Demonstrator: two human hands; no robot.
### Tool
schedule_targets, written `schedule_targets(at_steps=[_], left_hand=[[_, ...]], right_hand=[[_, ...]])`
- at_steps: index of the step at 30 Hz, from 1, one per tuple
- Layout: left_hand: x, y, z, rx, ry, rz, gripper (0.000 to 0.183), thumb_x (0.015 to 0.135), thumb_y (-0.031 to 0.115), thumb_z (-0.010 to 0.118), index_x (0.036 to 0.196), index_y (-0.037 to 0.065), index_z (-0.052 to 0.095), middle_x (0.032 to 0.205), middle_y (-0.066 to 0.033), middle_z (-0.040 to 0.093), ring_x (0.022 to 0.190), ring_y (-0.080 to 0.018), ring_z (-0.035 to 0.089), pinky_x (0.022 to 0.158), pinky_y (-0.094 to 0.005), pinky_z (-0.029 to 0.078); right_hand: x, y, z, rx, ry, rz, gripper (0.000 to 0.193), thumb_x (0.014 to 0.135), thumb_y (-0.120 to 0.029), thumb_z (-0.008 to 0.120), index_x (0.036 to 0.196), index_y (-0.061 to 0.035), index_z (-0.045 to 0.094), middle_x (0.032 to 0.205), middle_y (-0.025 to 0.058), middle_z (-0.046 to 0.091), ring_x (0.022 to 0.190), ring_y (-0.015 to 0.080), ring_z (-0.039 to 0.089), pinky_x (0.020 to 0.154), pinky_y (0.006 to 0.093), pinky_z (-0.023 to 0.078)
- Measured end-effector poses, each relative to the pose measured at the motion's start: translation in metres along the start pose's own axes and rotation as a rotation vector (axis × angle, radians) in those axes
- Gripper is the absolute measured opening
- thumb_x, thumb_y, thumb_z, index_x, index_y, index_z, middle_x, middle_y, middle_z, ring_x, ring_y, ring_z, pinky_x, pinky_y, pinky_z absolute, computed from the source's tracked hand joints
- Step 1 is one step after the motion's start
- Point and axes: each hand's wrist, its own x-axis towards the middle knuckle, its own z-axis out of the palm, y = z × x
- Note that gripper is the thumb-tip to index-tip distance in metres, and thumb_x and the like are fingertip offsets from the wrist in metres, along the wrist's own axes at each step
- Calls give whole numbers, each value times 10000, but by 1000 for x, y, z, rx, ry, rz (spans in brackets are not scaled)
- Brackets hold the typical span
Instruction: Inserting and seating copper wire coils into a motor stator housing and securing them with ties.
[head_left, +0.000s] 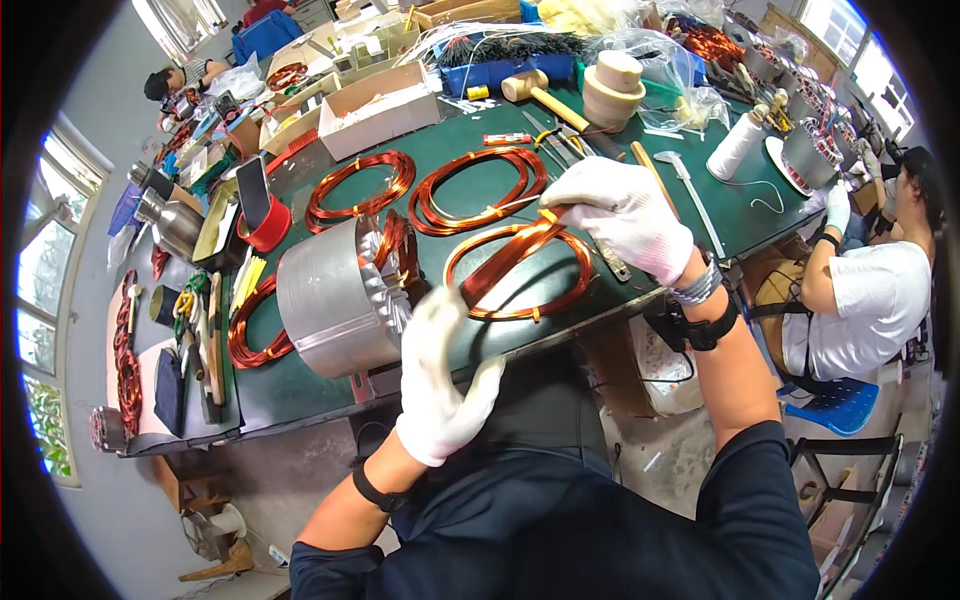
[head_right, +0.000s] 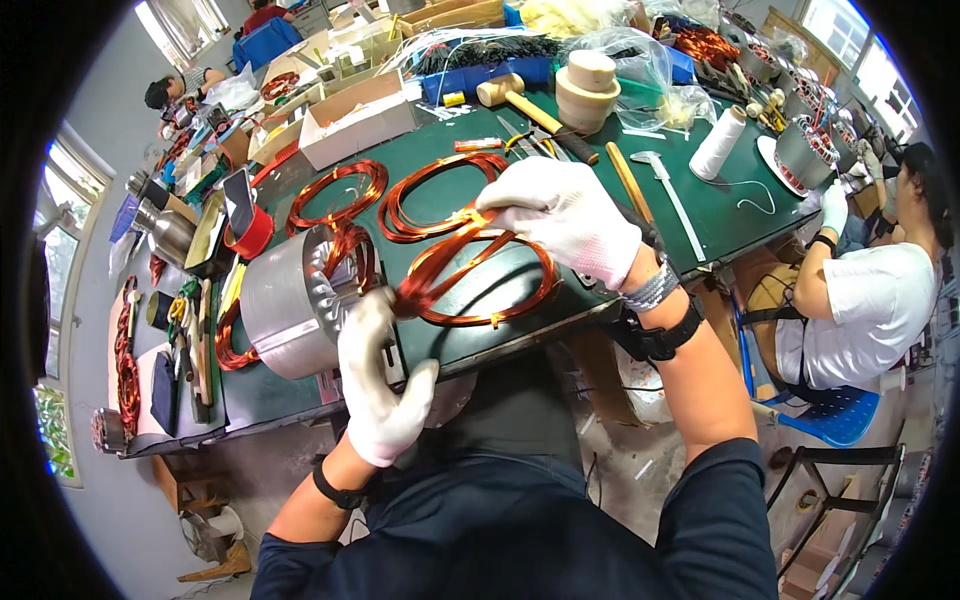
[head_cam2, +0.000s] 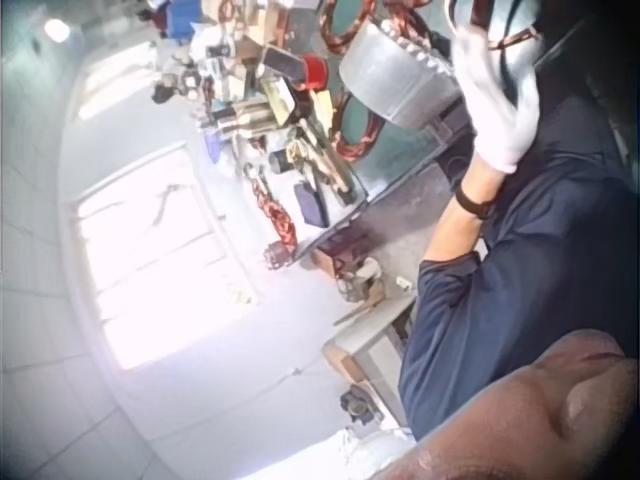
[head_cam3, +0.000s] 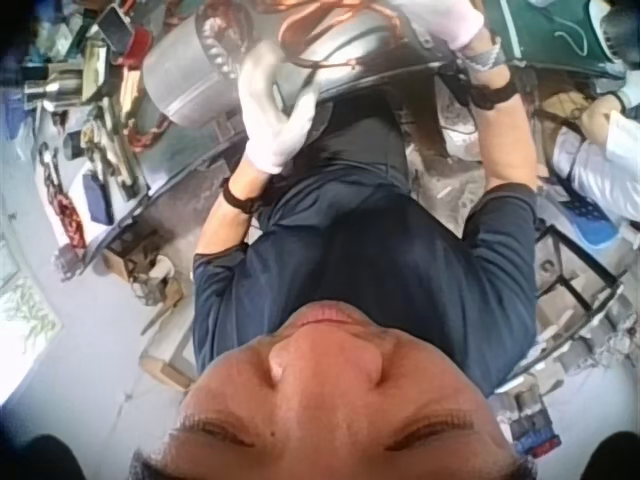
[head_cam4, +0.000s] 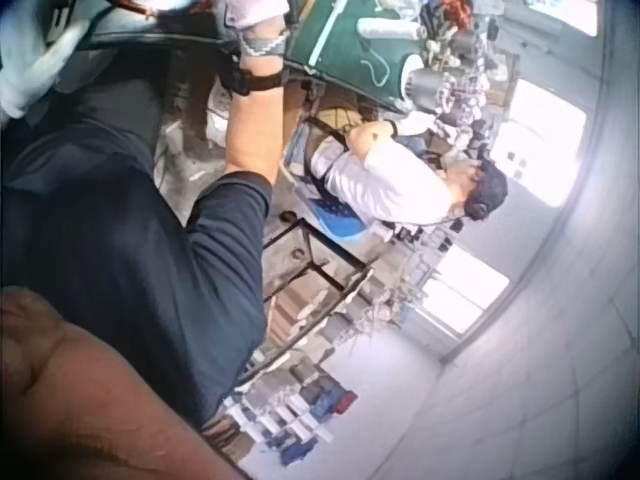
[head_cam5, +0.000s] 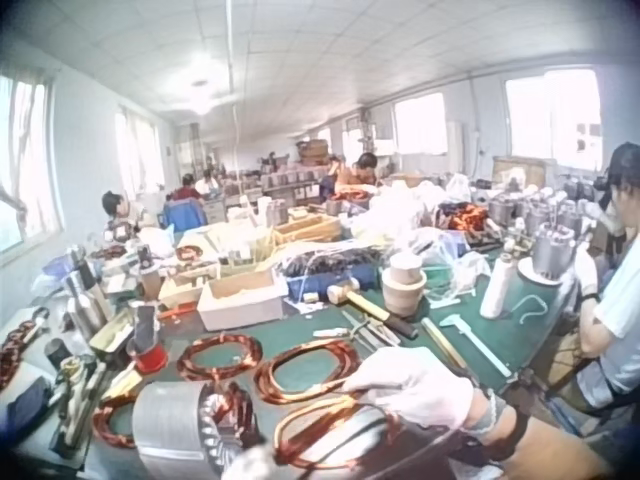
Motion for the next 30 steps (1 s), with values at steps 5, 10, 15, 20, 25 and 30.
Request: schedule_targets(at_steps=[5, 10, 15, 20, 25, 30], left_hand=[[-44, -30, -35, 359, -646, -205, 461, 783, 118, 814, 1191, 35, 615, 1064, -160, 677, 976, -374, 663, 874, -489, 533], [-71, -57, -26, 598, -432, -78, 516, 801, 282, 816, 1242, 59, 665, 1044, -142, 698, 901, -343, 674, 801, -454, 542], [-63, -58, -21, 572, -387, -82, 569, 798, 247, 811, 1297, 45, 626, 1145, -158, 696, 947, -381, 668, 834, -472, 536], [-47, -73, -19, 537, -326, -130, 520, 771, 281, 832, 1213, 51, 685, 1037, -134, 719, 925, -322, 687, 820, -420, 551], [-37, -75, -22, 427, -358, -183, 574, 782, 254, 844, 1267, 23, 644, 1124, -181, 702, 1015, -379, 671, 893, -461, 538], [-29, -35, -19, 148, -232, -118, 955, 782, 240, 844, 1545, -34, 340, 1442, -248, 527, 1343, -407, 510, 1145, -485, 397]], right_hand=[[-15, 19, -4, -195, -17, -73, 251, 814, 6, 751, 1056, -59, 758, 945, 78, 720, 900, 260, 678, 831, 351, 554], [-9, 29, 8, -181, -67, -61, 226, 848, -19, 727, 1069, -59, 748, 926, 82, 707, 895, 263, 669, 822, 364, 539], [-3, 28, 17, -235, -93, -56, 213, 867, -70, 726, 1079, -78, 748, 913, 80, 697, 883, 278, 660, 799, 374, 530], [-1, 27, 20, -201, -89, -69, 210, 866, -83, 728, 1075, -86, 749, 908, 81, 695, 885, 281, 656, 804, 384, 522], [-1, 19, 16, -81, -115, 35, 206, 853, -71, 740, 1059, -74, 751, 920, 91, 695, 894, 291, 661, 823, 380, 526], [-1, 12, 15, -123, -143, -46, 210, 852, -64, 743, 1062, -72, 755, 940, 100, 694, 917, 293, 667, 840, 377, 532]])
